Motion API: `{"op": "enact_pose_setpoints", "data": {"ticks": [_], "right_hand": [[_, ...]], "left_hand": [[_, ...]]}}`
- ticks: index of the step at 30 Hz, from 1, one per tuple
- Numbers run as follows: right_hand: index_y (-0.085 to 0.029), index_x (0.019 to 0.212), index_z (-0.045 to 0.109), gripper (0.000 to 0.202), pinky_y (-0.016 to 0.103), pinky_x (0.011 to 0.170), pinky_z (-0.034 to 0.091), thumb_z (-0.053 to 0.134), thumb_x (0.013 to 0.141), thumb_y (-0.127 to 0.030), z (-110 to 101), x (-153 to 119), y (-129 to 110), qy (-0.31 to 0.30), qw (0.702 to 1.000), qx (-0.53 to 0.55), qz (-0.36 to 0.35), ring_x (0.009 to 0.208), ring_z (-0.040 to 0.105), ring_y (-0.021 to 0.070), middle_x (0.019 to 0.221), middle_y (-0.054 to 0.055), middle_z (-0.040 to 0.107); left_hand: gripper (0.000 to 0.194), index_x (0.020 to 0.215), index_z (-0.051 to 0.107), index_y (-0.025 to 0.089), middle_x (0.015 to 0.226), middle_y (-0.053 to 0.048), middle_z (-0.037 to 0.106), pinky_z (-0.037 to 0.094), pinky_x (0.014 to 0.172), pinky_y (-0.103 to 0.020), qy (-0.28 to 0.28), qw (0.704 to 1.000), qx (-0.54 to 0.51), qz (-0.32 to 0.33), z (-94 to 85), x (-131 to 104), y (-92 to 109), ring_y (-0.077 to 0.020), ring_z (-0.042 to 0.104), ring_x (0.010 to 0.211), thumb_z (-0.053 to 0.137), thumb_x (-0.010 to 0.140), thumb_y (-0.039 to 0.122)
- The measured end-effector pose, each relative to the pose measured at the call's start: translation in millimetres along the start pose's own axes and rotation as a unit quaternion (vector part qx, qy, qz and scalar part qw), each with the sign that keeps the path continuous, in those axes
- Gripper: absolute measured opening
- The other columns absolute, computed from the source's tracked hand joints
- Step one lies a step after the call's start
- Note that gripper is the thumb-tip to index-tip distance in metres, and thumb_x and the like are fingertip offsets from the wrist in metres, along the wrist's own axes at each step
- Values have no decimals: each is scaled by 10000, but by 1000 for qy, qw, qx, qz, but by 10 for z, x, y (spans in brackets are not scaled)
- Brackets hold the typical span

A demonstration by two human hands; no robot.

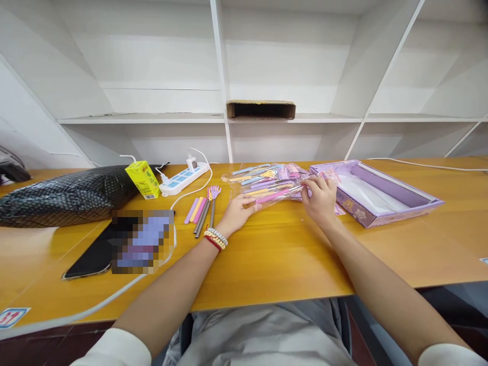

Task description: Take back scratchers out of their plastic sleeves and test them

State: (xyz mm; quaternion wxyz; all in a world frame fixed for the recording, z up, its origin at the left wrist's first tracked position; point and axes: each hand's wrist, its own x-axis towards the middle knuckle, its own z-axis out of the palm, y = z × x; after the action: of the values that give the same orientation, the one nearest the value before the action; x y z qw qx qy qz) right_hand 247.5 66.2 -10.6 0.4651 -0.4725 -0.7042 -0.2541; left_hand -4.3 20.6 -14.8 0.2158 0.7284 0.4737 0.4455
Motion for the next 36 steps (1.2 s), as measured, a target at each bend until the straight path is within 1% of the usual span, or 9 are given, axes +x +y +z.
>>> {"op": "enact_pose_setpoints", "data": {"ticks": [3,9,12,14,17,21,23,30,36], "right_hand": [[-211,899,648,190,376,813,364,489,799,-183,3,0,-17,1,1000,18,-10,843,501,200,944,53,631],[-197,1014,610,263,403,839,407,518,770,-234,-95,25,-190,24,995,98,10,987,512,241,1052,120,573],[-210,880,618,150,366,765,442,527,773,-264,-159,-5,-327,-55,973,225,18,825,557,207,830,76,609],[-220,834,619,123,318,670,452,544,780,-302,-159,-43,-412,-171,928,328,40,673,550,164,700,31,603],[-228,940,605,265,268,551,445,586,762,-423,-95,-74,-478,-299,821,457,166,632,560,141,763,23,633],[-241,1044,519,495,233,408,420,520,732,-624,-38,9,-384,-269,642,631,343,676,614,160,888,36,630],[-226,1017,524,501,228,385,423,466,754,-650,-54,75,-293,-229,580,684,380,661,631,160,883,39,629],[-206,950,550,357,211,363,420,433,840,-524,-7,122,-125,-187,508,704,459,594,643,151,795,31,651],[-206,853,545,310,222,379,430,433,844,-495,28,116,-101,-147,462,730,482,562,630,141,687,5,645]], "left_hand": [[257,864,706,188,918,-56,653,448,826,-318,13,1000,11,6,-7,5,-1,-182,580,877,615,751,401],[184,891,667,173,858,-53,645,457,762,-317,117,992,43,-26,12,27,-31,-172,574,813,551,773,255],[195,895,659,165,900,-65,645,455,798,-329,173,983,32,-46,2,40,-63,-180,580,850,523,785,252],[209,906,656,160,913,-65,651,452,814,-328,196,978,8,-67,-18,48,-74,-183,586,866,523,787,269],[242,939,649,164,936,-54,666,448,831,-322,188,977,-42,-91,-45,53,-64,-181,592,888,515,800,309],[231,903,649,158,923,-54,663,448,807,-313,145,985,-53,-72,-25,51,-46,-181,589,870,526,792,319],[214,884,649,156,884,-57,652,451,775,-311,117,991,-37,-55,8,49,-53,-176,580,830,538,783,309],[132,875,618,171,1068,-80,548,404,938,-360,132,991,36,-4,103,54,-30,-185,519,1015,545,769,200],[158,871,683,207,1062,-57,516,389,977,-375,157,986,44,-21,20,67,22,-196,510,1031,607,742,260]]}}
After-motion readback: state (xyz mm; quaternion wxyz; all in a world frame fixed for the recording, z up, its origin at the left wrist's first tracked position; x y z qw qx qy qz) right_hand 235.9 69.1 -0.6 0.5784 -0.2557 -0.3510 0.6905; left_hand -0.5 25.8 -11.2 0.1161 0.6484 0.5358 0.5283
